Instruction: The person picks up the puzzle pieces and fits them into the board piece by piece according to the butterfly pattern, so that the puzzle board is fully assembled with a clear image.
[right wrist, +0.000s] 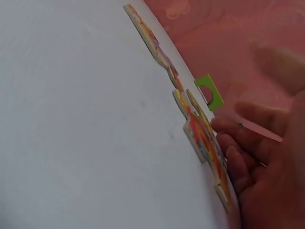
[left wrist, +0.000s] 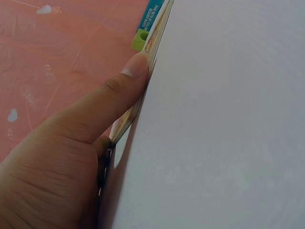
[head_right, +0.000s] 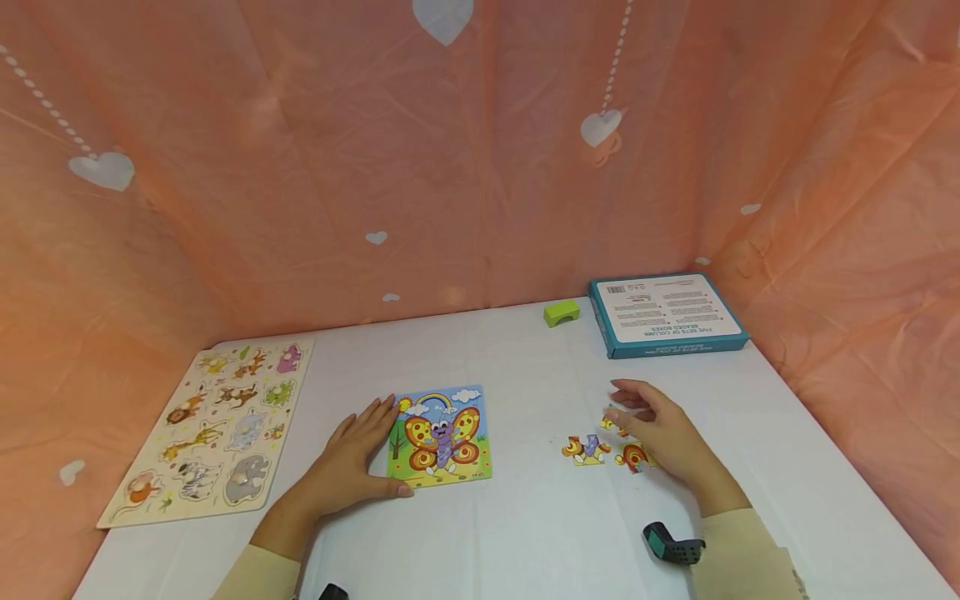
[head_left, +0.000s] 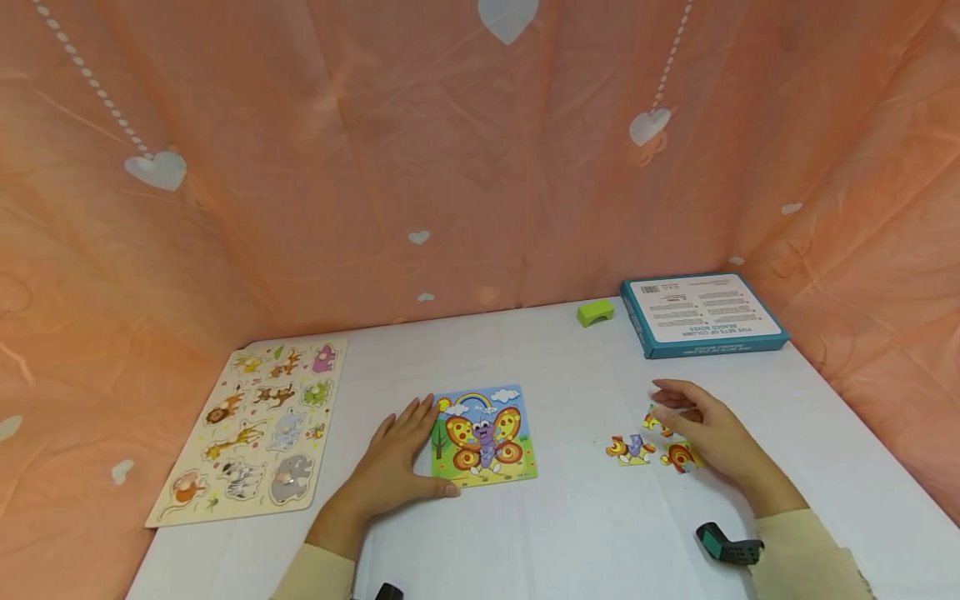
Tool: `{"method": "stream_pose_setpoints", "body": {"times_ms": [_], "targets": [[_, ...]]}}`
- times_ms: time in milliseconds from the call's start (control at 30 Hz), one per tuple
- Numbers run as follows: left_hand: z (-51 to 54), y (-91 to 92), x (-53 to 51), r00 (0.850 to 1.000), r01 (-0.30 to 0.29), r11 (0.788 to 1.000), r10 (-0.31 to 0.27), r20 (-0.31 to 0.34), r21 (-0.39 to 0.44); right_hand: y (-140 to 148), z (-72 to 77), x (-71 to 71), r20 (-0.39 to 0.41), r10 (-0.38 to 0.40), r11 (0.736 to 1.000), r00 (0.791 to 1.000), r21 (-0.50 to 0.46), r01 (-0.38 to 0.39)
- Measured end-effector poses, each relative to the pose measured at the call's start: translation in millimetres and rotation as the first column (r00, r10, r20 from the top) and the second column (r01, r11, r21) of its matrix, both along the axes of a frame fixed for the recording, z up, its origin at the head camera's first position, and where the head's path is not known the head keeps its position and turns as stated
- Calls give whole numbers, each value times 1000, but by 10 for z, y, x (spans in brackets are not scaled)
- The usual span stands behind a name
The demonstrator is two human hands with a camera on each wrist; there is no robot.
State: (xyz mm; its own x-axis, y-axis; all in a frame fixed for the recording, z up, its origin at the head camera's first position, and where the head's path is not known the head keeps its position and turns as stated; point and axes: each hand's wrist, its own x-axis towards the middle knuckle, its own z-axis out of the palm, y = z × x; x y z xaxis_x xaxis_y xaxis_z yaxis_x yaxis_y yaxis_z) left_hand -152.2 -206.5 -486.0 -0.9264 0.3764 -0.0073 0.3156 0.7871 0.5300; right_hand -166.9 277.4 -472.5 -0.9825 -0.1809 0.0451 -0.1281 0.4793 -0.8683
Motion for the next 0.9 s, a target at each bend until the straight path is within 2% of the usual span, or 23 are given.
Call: {"method": "stream_pose_setpoints", "body": {"times_ms": [67,167,333,500,900], "targets": [[-5,-2,-5,1000,-3,1000,3,8,-8,-14,6,-9,22,-3,995,1000,99,1],[-8,-3,-10,1000,-3,1000,3,16,-14,-46,19,-16,13,-7,981,1000,196,5],[-6,-5,-10,1000,-3,1000,3,18,-7,-91,40,-16,-31,-17,964,999,266,25],[-1,-3,-9,1000,-3,1000,3,14,-3,-112,46,-3,-30,-41,964,999,261,47],[-5,-9,-9,1000,-1,1000,1,17,-7,-188,101,51,-39,-133,979,990,149,138]]}}
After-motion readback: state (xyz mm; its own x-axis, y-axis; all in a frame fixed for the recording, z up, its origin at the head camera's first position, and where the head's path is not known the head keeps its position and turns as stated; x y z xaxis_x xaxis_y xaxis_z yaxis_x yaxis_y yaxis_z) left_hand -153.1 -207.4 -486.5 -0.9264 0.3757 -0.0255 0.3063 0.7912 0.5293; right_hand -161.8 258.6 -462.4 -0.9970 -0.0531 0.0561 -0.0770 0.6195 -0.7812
